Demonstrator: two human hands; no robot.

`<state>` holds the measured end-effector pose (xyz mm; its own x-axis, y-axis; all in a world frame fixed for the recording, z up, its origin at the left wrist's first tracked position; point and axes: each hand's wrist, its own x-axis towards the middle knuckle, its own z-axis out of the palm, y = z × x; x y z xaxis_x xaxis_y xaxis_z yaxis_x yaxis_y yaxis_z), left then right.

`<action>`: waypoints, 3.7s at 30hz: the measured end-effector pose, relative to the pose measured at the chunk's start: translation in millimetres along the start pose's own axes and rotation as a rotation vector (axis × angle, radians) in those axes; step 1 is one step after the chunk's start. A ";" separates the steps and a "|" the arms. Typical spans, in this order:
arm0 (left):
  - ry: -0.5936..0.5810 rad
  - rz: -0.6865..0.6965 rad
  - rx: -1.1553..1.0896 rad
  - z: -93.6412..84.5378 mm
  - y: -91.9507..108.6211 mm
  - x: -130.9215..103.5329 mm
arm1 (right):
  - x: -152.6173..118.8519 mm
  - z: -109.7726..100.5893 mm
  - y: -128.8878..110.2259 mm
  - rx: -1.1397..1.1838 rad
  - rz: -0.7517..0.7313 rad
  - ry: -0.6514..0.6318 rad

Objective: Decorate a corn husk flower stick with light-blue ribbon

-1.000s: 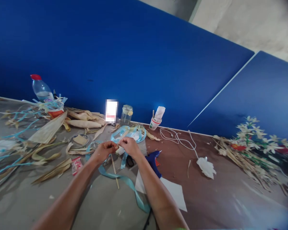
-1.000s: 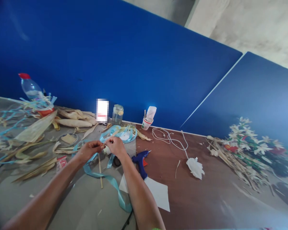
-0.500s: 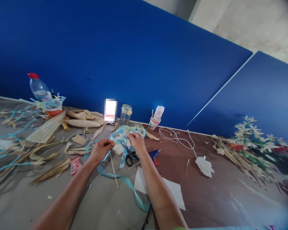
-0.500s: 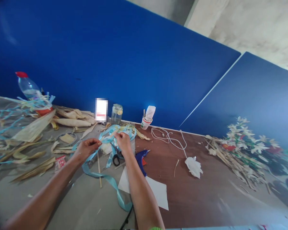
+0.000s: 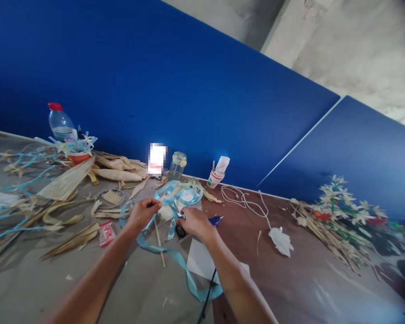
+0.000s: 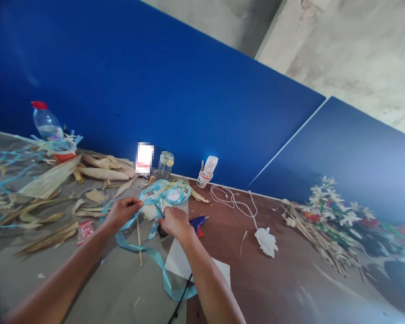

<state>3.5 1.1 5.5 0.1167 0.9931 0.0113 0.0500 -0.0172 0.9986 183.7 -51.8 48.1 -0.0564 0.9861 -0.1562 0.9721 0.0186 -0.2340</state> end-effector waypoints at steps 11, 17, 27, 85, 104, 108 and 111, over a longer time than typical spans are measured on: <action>-0.016 0.004 -0.022 -2.4 -1.2 0.7 | -10.2 25.6 2.1 -0.186 0.020 0.049; -0.028 0.006 -0.027 -2.5 -6.1 1.9 | -11.3 22.4 2.2 -0.221 0.034 -0.001; 0.007 0.009 -0.065 -1.6 -1.1 0.9 | -13.1 24.3 10.6 -0.199 0.057 0.033; -0.138 -0.071 -0.023 -1.7 20.8 -10.7 | -19.0 29.3 30.7 1.251 -0.059 -0.270; -0.207 -0.060 -0.038 -2.0 10.7 -5.7 | -17.7 32.9 26.0 1.294 -0.031 -0.267; -0.212 -0.040 -0.040 -0.8 10.1 -5.9 | -17.4 34.3 24.0 1.288 -0.038 -0.264; -0.226 -0.050 -0.025 -0.8 8.7 -5.3 | -16.8 35.0 22.5 1.282 -0.045 -0.272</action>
<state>2.5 -4.2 14.2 0.3342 0.9413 -0.0471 0.0374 0.0367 0.9986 198.5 -73.7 11.8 -0.2731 0.9213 -0.2767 0.0702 -0.2677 -0.9609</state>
